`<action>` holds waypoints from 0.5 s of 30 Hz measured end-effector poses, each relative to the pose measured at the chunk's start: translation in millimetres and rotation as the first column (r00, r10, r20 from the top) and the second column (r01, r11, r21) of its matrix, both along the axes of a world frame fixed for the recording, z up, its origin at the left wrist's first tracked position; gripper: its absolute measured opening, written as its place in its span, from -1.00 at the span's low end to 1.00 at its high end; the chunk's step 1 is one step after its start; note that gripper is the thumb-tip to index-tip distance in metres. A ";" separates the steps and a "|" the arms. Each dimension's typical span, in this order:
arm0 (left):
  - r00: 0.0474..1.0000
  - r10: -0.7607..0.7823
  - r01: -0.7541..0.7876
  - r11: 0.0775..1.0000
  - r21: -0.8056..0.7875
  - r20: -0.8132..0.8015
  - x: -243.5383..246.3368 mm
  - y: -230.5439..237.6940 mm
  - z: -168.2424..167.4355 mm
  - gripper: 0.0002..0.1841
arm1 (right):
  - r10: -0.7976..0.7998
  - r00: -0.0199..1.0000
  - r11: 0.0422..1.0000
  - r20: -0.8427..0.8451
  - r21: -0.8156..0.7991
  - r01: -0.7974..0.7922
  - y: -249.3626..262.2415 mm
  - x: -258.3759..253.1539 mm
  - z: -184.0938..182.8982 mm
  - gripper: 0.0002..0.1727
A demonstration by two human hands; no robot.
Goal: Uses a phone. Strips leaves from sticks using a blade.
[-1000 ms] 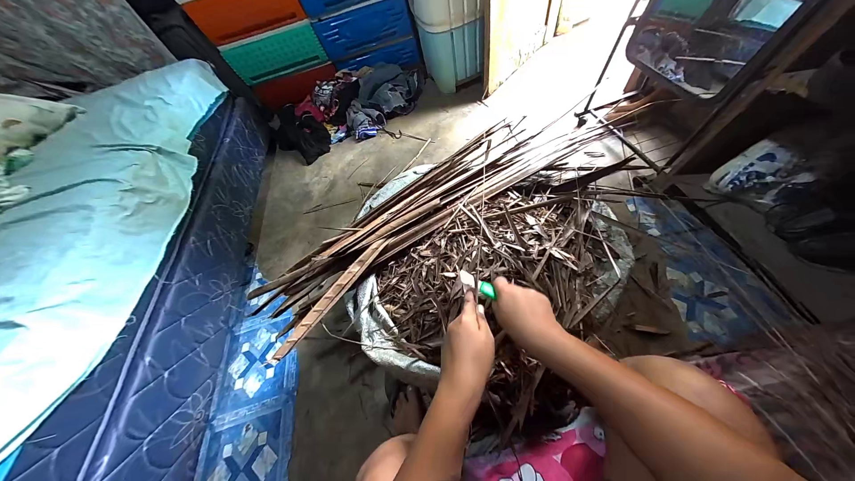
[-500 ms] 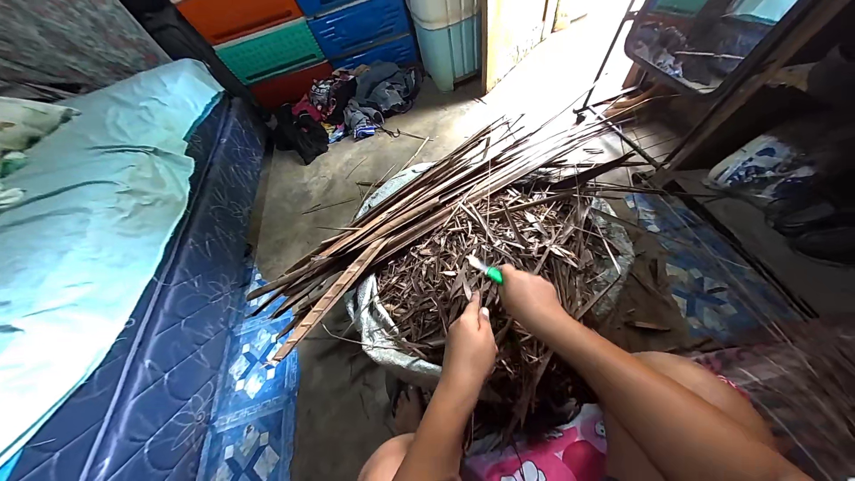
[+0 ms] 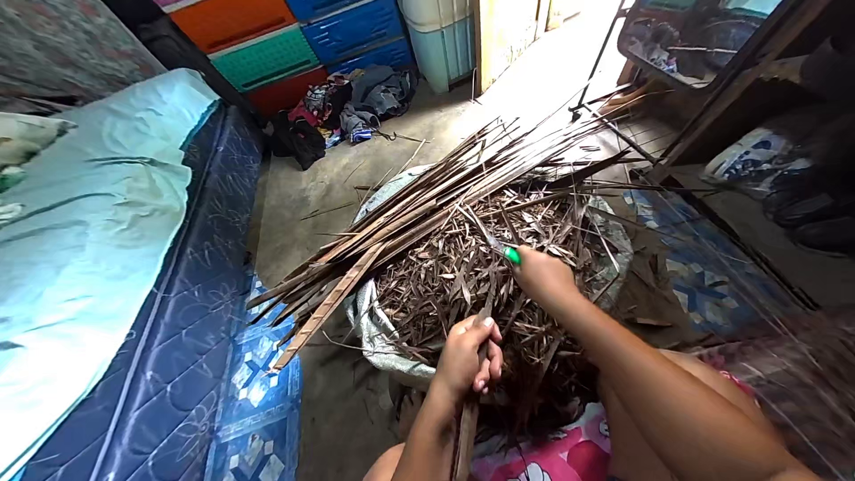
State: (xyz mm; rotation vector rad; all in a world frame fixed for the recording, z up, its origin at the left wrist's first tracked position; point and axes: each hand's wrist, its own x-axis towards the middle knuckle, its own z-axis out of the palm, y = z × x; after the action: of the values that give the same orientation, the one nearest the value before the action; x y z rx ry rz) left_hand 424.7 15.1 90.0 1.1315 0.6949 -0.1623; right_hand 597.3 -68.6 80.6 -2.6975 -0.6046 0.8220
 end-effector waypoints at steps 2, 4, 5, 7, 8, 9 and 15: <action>0.999 0.025 -0.024 0.999 -0.044 0.028 0.7 2.2 -4.9 -0.59 | -0.081 0.995 0.987 -0.061 0.133 0.089 -8.5 20.2 -1.9 -0.57; 0.997 0.053 -0.048 0.996 -0.080 0.057 1.4 7.4 -7.3 -0.58 | -0.084 0.979 0.920 -0.185 0.363 0.147 -15.6 21.0 -3.0 -0.58; 0.997 0.045 -0.039 0.995 -0.092 0.069 1.5 9.0 -7.8 -0.57 | -0.054 0.962 0.864 -0.269 0.471 0.180 -16.5 16.6 -6.7 -0.62; 0.997 0.001 0.006 0.996 -0.092 0.081 1.6 5.9 -7.7 -0.56 | 0.035 0.882 0.767 -0.470 0.578 0.278 -14.7 4.4 -8.0 -0.72; 0.996 -0.019 0.026 0.996 -0.089 0.084 2.1 1.5 -7.4 -0.58 | 0.057 0.836 0.731 -0.546 0.593 0.337 -13.2 -0.3 -7.2 -0.78; 0.995 -0.035 0.043 0.995 -0.086 0.095 2.3 -2.9 -8.0 -0.62 | 0.060 0.797 0.696 -0.601 0.597 0.398 -11.7 -3.1 -5.7 -0.82; 0.993 -0.117 0.120 0.964 0.236 -0.028 6.8 -13.1 -9.5 -0.58 | -0.110 0.934 0.744 -0.341 0.595 0.305 -12.9 15.7 -18.1 -0.72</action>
State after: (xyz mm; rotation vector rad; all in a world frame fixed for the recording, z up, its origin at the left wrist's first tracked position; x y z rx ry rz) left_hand 431.5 2.0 80.5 1.4039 0.6712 -0.1918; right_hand 613.0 -81.5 62.5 -1.9262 -0.4008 0.7480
